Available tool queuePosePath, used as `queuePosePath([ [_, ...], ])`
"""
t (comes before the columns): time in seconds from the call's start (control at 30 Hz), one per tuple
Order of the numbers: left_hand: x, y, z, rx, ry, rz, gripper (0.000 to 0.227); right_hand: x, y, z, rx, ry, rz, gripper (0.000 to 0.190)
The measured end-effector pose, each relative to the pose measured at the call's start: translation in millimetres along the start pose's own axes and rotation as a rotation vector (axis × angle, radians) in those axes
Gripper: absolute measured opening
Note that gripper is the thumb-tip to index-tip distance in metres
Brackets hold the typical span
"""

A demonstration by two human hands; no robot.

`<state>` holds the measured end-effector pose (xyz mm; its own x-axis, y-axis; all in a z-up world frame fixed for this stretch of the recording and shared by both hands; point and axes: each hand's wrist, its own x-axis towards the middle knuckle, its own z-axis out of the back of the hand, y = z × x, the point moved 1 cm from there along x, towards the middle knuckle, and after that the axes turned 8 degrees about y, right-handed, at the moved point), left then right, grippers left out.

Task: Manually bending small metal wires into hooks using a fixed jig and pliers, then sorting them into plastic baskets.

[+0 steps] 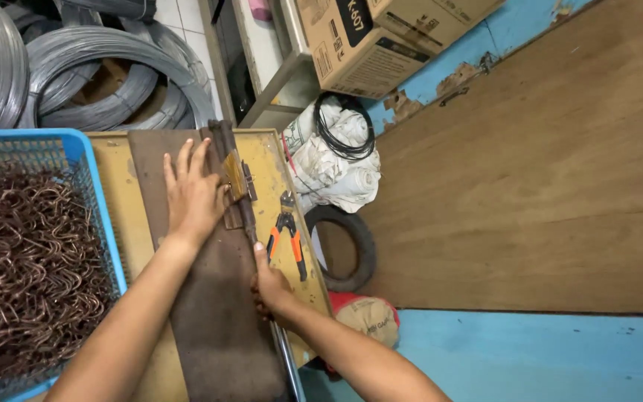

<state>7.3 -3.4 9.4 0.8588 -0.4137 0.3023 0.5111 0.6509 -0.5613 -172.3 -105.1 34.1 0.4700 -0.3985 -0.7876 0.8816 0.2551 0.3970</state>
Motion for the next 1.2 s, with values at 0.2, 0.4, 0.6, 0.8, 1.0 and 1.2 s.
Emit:
queuePosePath([
  [0.2, -1.2, -12.1, 10.0, 0.083, 0.061, 0.002, 0.008, 17.0, -7.2, -1.6, -0.078, 0.002, 0.103, 0.099],
  [0.4, -0.5, -12.3, 11.3, 0.080, 0.068, -0.034, 0.004, 12.6, -9.2, 0.2, -0.039, 0.005, 0.066, 0.098],
  [0.6, 1.9, -4.4, -1.3, 0.135, 0.041, -0.054, 0.011, 43.6, -36.2, -8.1, -0.021, -0.039, 0.089, 0.100],
  [0.8, 2.3, -1.0, -7.6, 0.182, -0.003, -0.055, 0.014, -36.8, 32.0, 7.1, -0.106, -0.020, 0.058, 0.110],
  [1.0, 2.7, -2.7, -13.3, 0.164, 0.001, 0.017, 0.021, -48.9, 40.6, -3.4, -0.120, -0.001, -0.016, 0.119],
  [1.2, -3.8, -4.8, -16.5, 0.137, 0.031, 0.042, 0.016, -37.9, 28.5, 3.4, -0.147, 0.016, -0.012, 0.118],
])
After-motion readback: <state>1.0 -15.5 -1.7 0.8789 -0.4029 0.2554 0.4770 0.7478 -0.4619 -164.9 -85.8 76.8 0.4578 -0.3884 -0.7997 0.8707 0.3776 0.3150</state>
